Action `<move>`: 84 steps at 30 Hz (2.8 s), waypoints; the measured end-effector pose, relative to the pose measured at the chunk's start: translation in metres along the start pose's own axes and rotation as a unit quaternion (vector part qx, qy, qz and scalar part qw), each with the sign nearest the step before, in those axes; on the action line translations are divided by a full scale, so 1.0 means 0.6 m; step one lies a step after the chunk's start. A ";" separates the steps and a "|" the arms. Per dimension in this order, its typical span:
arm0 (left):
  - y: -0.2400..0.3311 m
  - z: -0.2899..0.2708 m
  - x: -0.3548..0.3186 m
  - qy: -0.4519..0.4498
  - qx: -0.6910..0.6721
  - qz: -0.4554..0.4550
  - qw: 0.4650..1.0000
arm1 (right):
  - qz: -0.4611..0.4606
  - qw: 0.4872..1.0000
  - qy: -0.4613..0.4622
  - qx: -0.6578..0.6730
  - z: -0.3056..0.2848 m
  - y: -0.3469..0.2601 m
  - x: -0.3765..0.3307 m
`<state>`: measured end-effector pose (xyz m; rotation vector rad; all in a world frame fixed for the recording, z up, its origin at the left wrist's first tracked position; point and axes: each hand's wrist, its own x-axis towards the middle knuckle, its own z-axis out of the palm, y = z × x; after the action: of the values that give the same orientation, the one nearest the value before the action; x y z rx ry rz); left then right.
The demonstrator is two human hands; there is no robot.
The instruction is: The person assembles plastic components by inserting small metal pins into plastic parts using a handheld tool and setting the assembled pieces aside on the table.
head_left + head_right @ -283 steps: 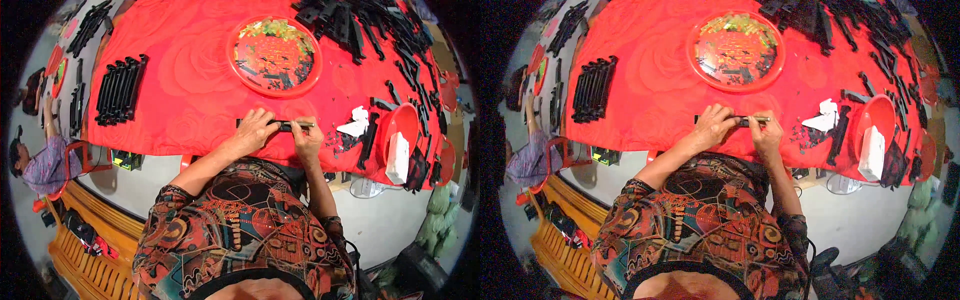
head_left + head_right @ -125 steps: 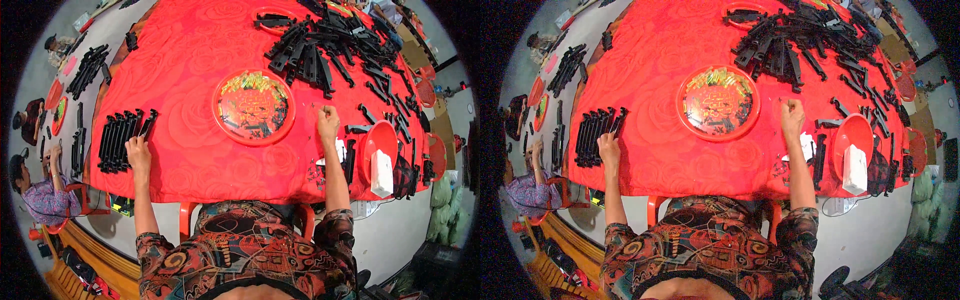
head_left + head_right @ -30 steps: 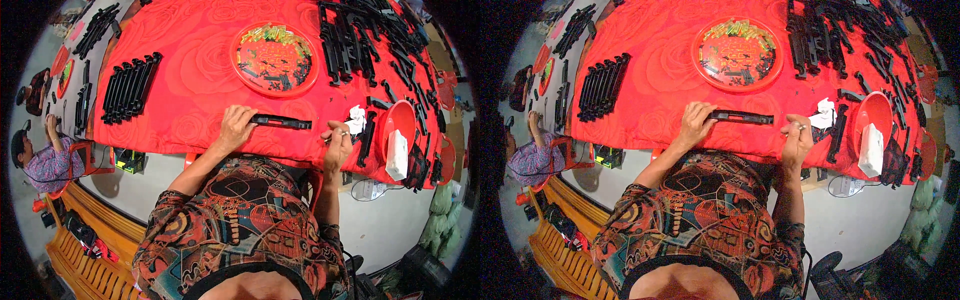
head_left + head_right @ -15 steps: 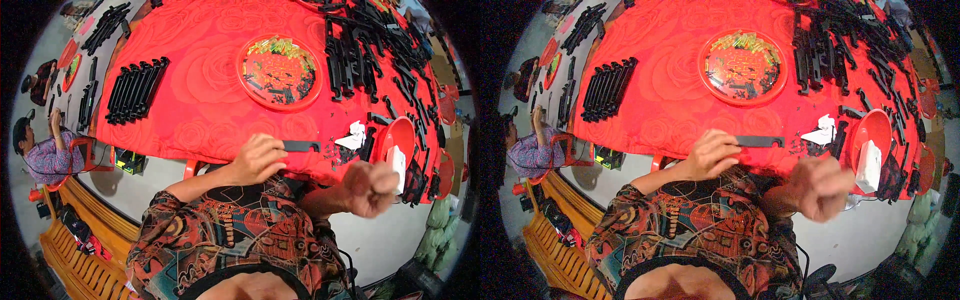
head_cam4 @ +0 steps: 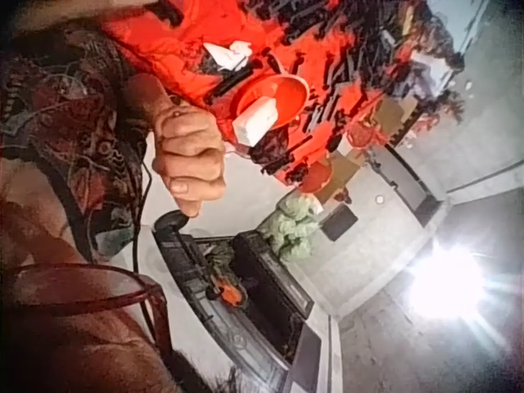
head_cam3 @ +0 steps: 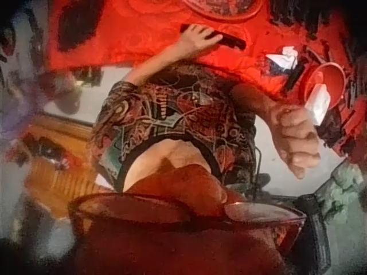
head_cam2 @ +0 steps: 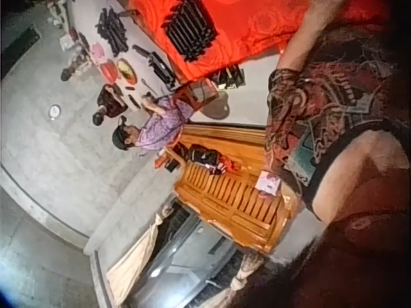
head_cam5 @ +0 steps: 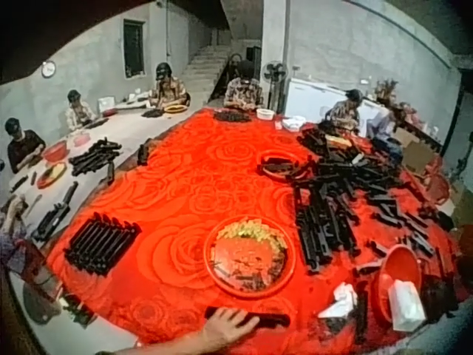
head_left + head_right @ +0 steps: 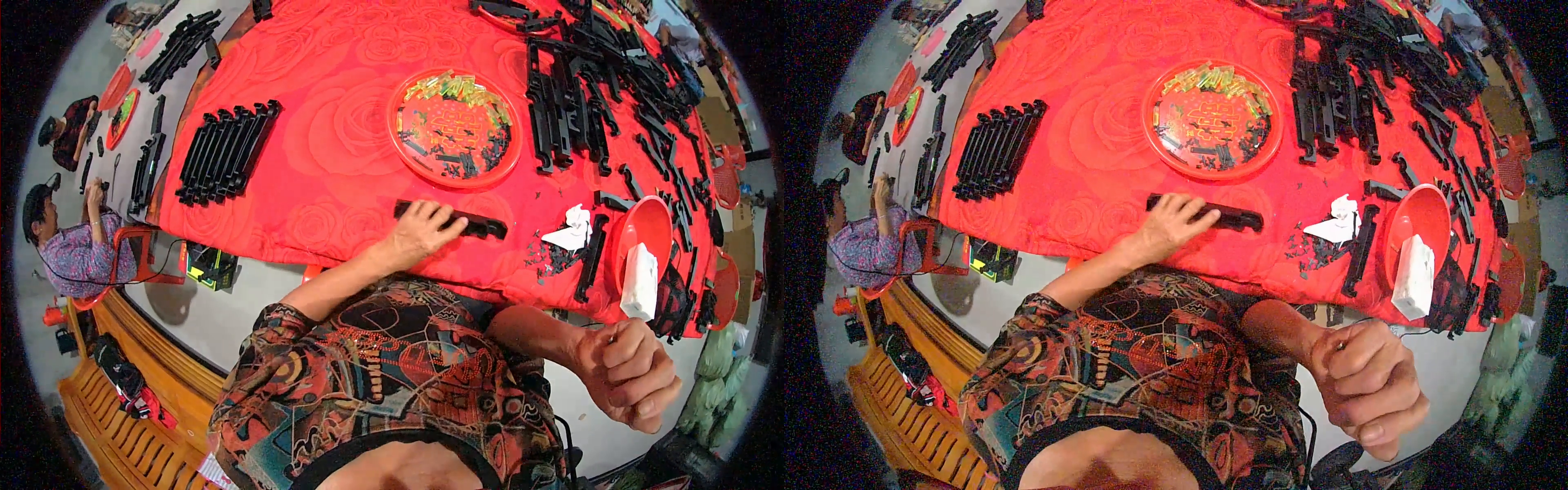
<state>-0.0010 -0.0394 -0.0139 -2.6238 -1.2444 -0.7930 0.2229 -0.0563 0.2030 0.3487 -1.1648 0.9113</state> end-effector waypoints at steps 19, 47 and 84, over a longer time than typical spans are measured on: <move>0.130 0.053 0.052 -0.185 -0.796 -0.180 0.547 | -0.156 0.976 0.045 0.146 0.074 0.038 0.021; 0.113 -0.014 0.042 -0.259 -0.650 -0.296 0.650 | 0.005 0.991 0.086 -0.098 0.067 0.058 -0.017; -0.047 -0.077 -0.055 0.054 -0.124 -0.196 0.971 | 0.495 0.615 -0.140 -0.597 -0.231 0.347 -0.113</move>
<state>-0.0580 -0.0585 0.0058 -2.4981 -1.7650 -1.2095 0.1447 0.1333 0.0445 -1.4586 -2.0333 0.7471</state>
